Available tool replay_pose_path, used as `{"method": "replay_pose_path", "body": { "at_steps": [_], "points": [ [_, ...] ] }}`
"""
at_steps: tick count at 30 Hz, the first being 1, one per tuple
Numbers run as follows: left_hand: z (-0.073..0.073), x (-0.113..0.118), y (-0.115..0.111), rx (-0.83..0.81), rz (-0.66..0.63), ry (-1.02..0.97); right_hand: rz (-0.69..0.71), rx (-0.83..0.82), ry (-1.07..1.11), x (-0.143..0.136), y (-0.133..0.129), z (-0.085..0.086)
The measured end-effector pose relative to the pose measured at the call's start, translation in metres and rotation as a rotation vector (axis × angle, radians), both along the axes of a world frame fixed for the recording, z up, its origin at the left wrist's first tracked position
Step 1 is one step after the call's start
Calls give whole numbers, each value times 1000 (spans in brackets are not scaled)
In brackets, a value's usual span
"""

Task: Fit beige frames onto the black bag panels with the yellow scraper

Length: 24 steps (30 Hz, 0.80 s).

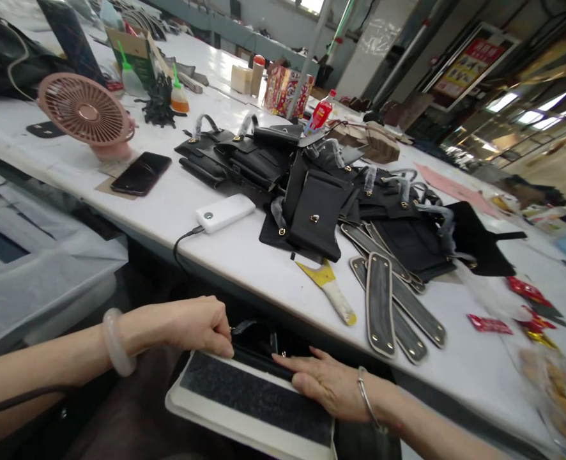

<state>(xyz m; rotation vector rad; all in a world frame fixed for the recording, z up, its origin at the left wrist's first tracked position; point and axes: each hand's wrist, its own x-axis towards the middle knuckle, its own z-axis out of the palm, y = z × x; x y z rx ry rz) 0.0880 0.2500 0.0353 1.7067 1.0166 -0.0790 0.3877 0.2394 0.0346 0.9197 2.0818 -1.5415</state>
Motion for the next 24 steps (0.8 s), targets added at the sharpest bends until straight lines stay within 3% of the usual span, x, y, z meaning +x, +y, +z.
{"method": "replay_pose_path", "body": {
  "at_steps": [8,12,14,16,18,20,22,24],
  "points": [
    [-4,21,2,140,-62,191,10,96,106,-59,-1,-15],
    [1,26,-5,267,-34,246,-144,208,183,-65,-1,-21],
    [8,30,-17,395,11,186,-325,293,203,-49,-8,-19],
    [15,36,-35,528,66,59,-593,400,225,-24,-28,-18],
    [19,48,-58,610,89,-65,-951,480,228,1,-62,-27],
    [16,64,-81,625,63,-128,-1386,447,217,12,-103,-49],
    [9,82,-100,611,34,-158,-1537,312,234,3,-137,-78],
    [0,98,-111,606,27,-164,-1541,169,336,-20,-154,-107]
  ]
}}
